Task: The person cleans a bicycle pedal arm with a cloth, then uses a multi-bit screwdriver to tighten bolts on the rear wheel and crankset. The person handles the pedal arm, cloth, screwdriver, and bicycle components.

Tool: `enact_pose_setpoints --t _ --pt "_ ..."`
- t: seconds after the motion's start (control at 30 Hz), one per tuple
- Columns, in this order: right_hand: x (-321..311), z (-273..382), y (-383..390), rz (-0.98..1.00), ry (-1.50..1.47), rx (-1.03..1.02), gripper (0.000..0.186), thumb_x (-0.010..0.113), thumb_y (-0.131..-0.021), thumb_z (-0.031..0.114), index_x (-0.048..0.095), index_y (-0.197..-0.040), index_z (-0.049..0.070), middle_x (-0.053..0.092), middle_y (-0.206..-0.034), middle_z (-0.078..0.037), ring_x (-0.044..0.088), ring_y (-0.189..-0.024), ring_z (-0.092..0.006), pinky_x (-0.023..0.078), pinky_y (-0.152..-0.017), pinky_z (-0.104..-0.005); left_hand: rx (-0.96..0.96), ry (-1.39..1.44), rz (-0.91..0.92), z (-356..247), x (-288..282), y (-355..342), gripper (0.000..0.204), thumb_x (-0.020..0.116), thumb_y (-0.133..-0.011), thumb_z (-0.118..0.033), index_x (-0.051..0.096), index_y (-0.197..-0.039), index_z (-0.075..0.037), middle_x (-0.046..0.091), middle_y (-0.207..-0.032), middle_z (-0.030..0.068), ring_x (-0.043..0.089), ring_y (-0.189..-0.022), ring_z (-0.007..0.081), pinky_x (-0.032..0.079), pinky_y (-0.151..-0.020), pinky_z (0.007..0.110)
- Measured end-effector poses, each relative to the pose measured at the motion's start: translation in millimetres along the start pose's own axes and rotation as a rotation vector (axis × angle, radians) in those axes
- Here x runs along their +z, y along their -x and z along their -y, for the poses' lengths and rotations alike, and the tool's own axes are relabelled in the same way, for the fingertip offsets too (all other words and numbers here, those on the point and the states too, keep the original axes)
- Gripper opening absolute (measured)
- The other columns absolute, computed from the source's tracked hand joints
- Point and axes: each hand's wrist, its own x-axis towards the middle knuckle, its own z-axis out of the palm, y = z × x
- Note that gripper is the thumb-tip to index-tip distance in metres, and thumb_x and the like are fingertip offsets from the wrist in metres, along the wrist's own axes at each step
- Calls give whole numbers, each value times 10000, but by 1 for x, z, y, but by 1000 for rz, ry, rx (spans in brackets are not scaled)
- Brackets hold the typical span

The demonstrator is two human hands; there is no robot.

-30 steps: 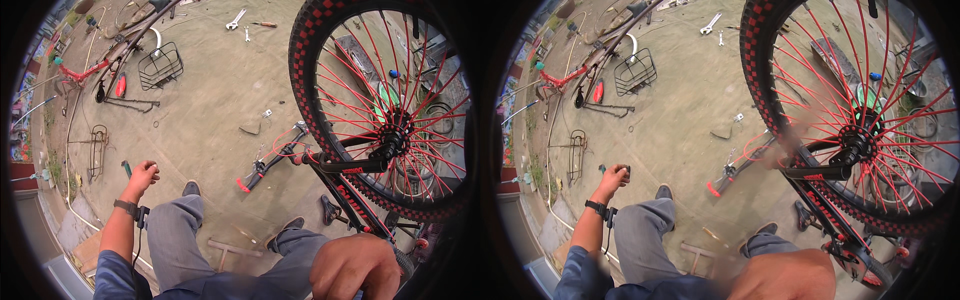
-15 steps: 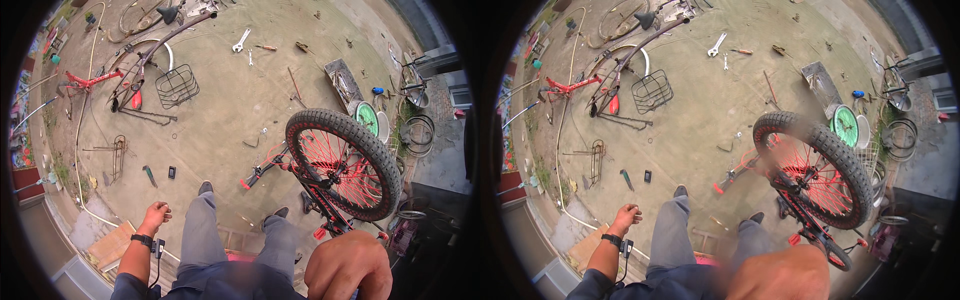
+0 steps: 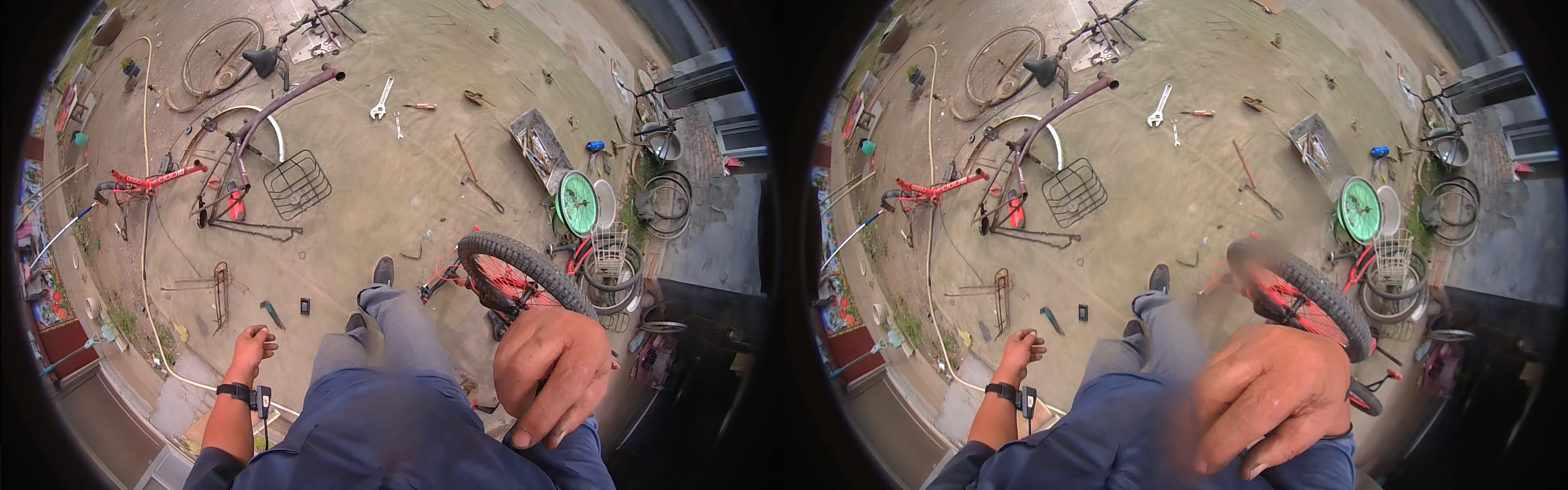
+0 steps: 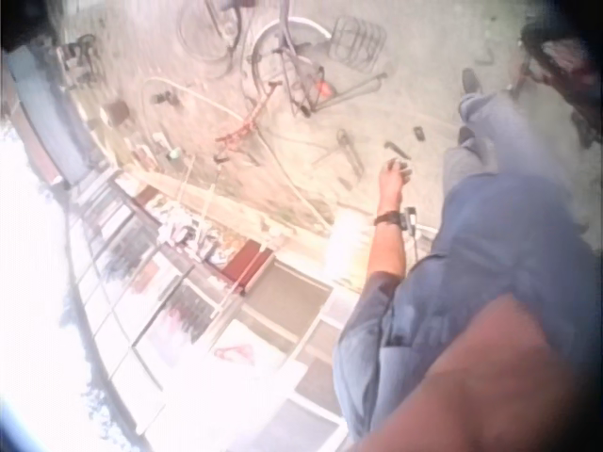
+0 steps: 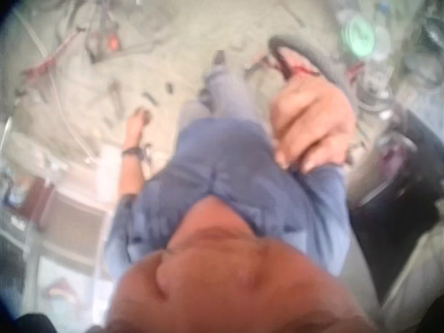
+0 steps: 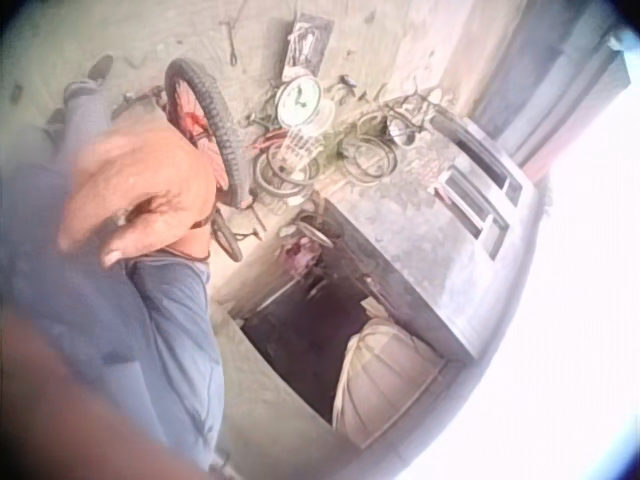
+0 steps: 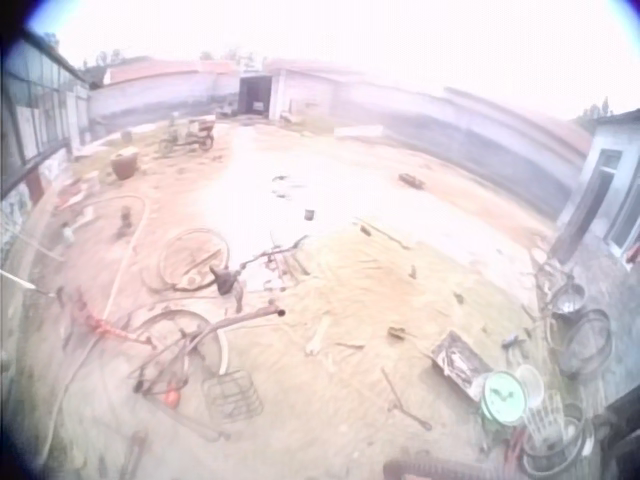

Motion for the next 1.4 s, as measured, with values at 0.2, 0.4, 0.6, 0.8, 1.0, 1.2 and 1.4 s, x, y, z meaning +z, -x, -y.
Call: enact_pose_setpoints --t 0.2,0.4,0.6,0.8,1.0,1.2,1.4 --pt "-107 -15 43 -952 173 474 316 741 -900 156 690 -1137 -48 678 -975 -79 638 -777 -151 501 -694 -287 31 -38 -23 -133 21 -34 374 571 -1035 -263 550 -1320 -20 691 -1083 112 701 -845 197 555 -688 306" --pt "-280 -85 66 -1191 460 1026 270 691 -957 191 684 -1151 4 684 -917 -56 643 -768 -112 519 -716 -275 -5 -21 -14 -248 49 -69 351 585 -1024 -267 558 -1286 -35 688 -1059 111 703 -822 210 557 -674 304" --pt "-404 -143 77 -892 814 1231 359 709 -940 268 679 -1201 22 716 -971 -120 691 -827 -194 554 -749 -342 -62 -76 22 -362 78 -112 370 568 -1037 -263 559 -1310 -14 694 -1089 111 702 -857 196 556 -705 306" --pt "-522 -199 88 -826 877 1437 382 726 -887 294 698 -1211 94 673 -1162 -185 679 -1022 -353 540 -907 -433 -49 -127 66 -486 110 -212 317 565 -1035 -236 580 -1270 -24 701 -1062 109 705 -838 189 551 -682 298" --pt "-626 -279 148 -738 907 1616 439 745 -875 289 666 -1271 119 542 -1396 -193 576 -1239 -367 493 -1030 -452 -163 -208 90 -546 138 -294 287 562 -1034 -217 587 -1242 -20 705 -1047 110 707 -806 191 545 -667 302" --pt "-745 -391 217 -476 924 1724 546 758 -861 310 621 -1367 158 402 -1558 -177 465 -1375 -391 440 -1117 -450 -386 -205 -2 -525 158 -353 271 565 -1030 -194 586 -1235 -18 711 -1005 112 699 -782 191 545 -651 305" --pt "-843 -506 256 -201 897 1922 595 756 -859 332 597 -1417 203 288 -1644 -122 274 -1518 -337 364 -1185 -477 -480 -208 -89 -493 192 -395 220 621 -1002 -157 649 -1154 1 721 -987 59 671 -817 150 562 -729 299"
